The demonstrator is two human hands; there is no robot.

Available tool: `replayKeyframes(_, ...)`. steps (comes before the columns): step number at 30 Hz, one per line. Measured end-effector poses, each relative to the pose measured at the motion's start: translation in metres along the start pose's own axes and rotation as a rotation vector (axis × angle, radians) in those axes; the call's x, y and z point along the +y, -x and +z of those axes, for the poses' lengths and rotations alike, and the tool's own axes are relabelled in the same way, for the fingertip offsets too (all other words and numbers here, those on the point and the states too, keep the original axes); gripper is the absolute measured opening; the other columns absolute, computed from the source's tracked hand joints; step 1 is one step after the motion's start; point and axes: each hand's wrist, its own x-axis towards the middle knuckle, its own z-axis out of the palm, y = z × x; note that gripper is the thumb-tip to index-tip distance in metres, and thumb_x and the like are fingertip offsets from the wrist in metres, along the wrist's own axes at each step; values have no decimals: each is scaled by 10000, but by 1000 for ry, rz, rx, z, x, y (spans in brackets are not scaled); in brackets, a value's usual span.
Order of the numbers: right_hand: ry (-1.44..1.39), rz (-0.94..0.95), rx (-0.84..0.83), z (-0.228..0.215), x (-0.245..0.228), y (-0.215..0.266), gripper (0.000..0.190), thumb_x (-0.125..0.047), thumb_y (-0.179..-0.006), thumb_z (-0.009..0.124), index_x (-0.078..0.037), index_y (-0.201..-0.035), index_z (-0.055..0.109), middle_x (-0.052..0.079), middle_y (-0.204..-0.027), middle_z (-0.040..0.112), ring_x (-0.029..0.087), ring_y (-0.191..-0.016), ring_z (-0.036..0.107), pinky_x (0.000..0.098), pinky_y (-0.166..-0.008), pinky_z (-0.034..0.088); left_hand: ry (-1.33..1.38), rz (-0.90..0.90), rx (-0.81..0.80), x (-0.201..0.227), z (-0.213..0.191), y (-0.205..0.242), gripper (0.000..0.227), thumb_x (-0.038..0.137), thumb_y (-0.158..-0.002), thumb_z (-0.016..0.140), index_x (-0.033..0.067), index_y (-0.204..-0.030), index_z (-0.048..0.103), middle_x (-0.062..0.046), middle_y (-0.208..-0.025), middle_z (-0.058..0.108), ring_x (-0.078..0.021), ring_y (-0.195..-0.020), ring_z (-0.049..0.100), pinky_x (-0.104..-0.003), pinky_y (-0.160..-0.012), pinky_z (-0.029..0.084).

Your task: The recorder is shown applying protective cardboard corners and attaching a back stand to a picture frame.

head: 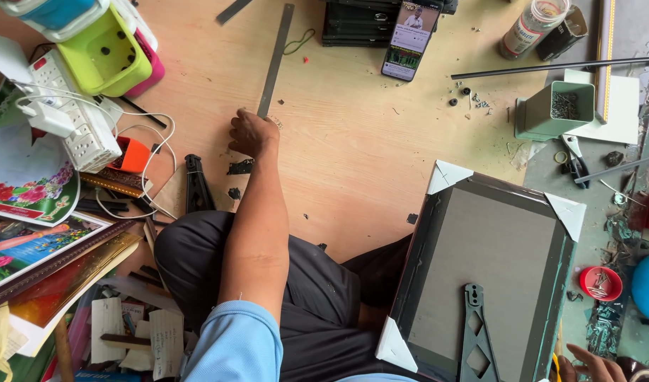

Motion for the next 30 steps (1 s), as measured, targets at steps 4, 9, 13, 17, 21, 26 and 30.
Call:
replayKeyframes(4, -6, -4, 39, 1, 4, 9, 372, -353, -920, 753, -96, -1188, 773, 104, -859, 785, 201, -781, 792, 327, -905, 617, -15, 10, -27, -1, -3, -1, 336, 357, -913, 737, 133, -1147, 646, -109, -1257, 607, -319, -1200, 565, -511, -978, 427)
replayKeyframes(9, 30, 5, 35, 7, 5, 13, 323, -345, -937, 746, -102, -1146, 784, 103, -905, 790, 187, -798, 791, 316, -925, 609, 117, -31, -51, 1, -1, -4, 221, 313, -869, 753, 170, -1033, 712, -59, -1168, 648, -289, -1132, 588, -511, -971, 437)
replayKeyframes(13, 16, 70, -19, -12, -23, 5, 344, -327, -915, 754, -95, -1165, 795, 133, -995, 797, 227, -881, 789, 354, -779, 653, 487, -3, 7, -17, 37, -17, 127, 202, -864, 753, 104, -936, 717, -49, -862, 744, -209, -791, 701, -429, -736, 534)
replayKeyframes(17, -55, 52, 32, -37, -39, 1, 319, -324, -1003, 718, -65, -1182, 772, 183, -998, 780, 255, -877, 783, 379, -791, 646, 1063, -126, -93, -3, 0, -8, 109, 130, -829, 777, 45, -889, 744, -76, -750, 741, -138, -600, 663, -305, -523, 478)
replayKeyframes(21, -187, 19, 110, -70, -68, 0, 286, -282, -1103, 712, -40, -1248, 755, 220, -989, 741, 261, -881, 758, 372, -797, 625, 1526, -164, -89, -1, -71, 43, 95, 79, -849, 765, 27, -928, 751, -53, -747, 720, -89, -572, 616, -228, -452, 386)
replayKeyframes(26, -562, 52, 366, -81, -87, -6, 244, -196, -1161, 648, 34, -1243, 659, 202, -992, 692, 211, -743, 644, 267, -721, 523, 1499, -65, 15, -19, -115, 125, 146, 103, -861, 764, 25, -984, 753, -34, -776, 731, -85, -619, 654, -206, -524, 454)
replayKeyframes(30, -631, -23, 346, -176, -171, -11, 229, -151, -1214, 554, 64, -1268, 609, 182, -1078, 676, 177, -908, 655, 259, -813, 514, 1426, 278, -300, -17, -118, 186, 242, 164, -903, 772, 6, -1084, 742, -47, -873, 744, -91, -704, 657, -226, -637, 531)
